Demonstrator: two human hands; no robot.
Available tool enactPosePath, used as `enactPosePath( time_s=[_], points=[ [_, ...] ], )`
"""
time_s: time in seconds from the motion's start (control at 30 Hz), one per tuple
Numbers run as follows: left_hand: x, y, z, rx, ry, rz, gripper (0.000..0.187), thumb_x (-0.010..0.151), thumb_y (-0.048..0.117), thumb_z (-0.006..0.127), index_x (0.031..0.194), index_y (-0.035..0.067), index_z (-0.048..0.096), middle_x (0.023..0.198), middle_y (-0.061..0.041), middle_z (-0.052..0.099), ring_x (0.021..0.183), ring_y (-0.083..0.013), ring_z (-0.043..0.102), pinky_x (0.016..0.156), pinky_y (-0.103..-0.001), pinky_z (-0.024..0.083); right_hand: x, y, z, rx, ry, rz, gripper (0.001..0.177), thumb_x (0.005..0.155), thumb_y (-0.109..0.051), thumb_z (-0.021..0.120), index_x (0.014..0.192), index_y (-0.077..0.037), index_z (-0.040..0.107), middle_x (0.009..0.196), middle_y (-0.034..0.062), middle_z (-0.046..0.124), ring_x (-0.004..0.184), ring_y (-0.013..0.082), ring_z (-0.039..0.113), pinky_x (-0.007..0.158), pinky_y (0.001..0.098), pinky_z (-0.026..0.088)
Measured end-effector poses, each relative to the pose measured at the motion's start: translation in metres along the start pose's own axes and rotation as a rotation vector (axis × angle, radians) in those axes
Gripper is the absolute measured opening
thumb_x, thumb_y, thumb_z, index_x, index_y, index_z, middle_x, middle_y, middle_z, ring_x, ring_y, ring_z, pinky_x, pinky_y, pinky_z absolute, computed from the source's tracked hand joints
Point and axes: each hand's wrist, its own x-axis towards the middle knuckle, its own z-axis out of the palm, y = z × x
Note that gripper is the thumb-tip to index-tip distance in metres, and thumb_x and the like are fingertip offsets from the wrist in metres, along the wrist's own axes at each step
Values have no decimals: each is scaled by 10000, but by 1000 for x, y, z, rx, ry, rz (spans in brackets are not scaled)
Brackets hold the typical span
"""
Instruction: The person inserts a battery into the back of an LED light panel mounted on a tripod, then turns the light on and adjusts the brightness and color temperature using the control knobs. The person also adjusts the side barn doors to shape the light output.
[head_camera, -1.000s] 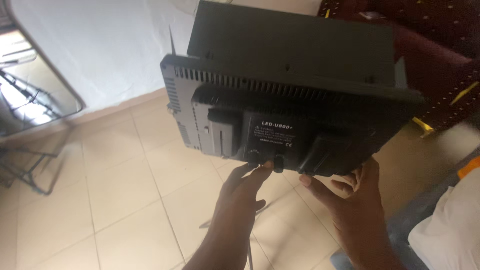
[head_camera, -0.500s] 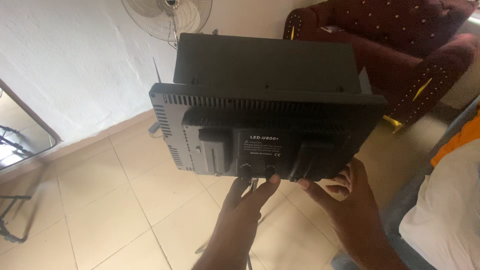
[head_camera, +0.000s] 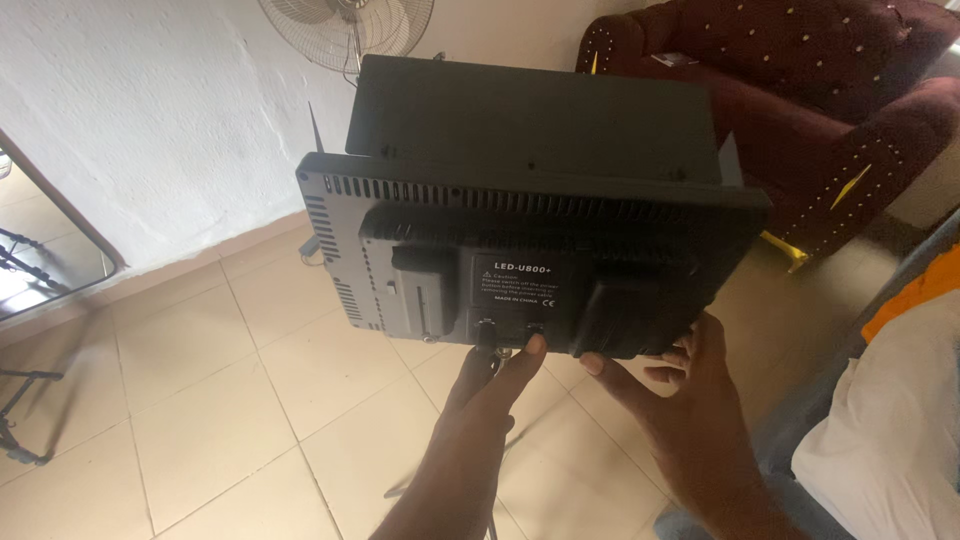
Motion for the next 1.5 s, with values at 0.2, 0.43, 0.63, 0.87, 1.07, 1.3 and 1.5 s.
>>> enactPosePath(
  time_s=[0.2,0.43,0.63,0.87,1.07,1.3,1.5],
  points=[
    [4,-3,-2,27,5,-17,869,903,646,557,1647,282,292,1670,-95,344,1552,-321,262,1167,-557,305,-2,-2,2,-81,27,50,889,764,-405,852,1386,8,370,1190,200,603,1155,291,660,1002,452,535],
    [5,-6,-5,34,-25,12,920,909,681,528,1682,297,211,1670,-101,285,1558,-331,225,1150,-568,306,-6,-1,7,-94,89,-60,825,730,-362,833,1312,38,406,1159,187,653,1153,293,671,1039,443,505],
    [6,-6,-5,16,-28,13,923,902,686,538,1688,310,234,1646,-108,297,1550,-335,252,1142,-571,312,-5,4,7,-106,70,-62,851,738,-377,843,1319,40,383,1183,201,635,1178,287,661,1067,437,480],
    [8,3,1,-3,49,-122,912,829,686,566,1604,298,284,1607,-113,387,1528,-320,311,1166,-543,327,1,6,5,-8,37,-15,859,746,-347,833,1359,20,357,1218,204,593,1198,286,624,1076,454,459],
    [6,3,-2,5,-3,-62,935,856,703,547,1657,334,235,1649,-123,367,1535,-356,267,1151,-587,314,-3,1,1,-85,46,-7,848,743,-379,844,1354,4,397,1230,179,622,1204,255,628,1083,435,459],
    [5,4,0,-11,72,-207,909,771,712,558,1560,331,319,1599,-96,394,1529,-331,282,1193,-548,312,-4,0,7,-132,54,-41,955,735,-368,852,1409,44,315,1250,240,573,1219,303,603,1099,470,411],
    [8,-2,-3,-27,18,-123,923,861,699,569,1661,331,293,1651,-132,374,1532,-391,246,1156,-596,299,-6,1,11,-121,80,-34,962,739,-389,833,1414,44,303,1231,246,590,1235,318,607,1110,468,414]
  ],
)
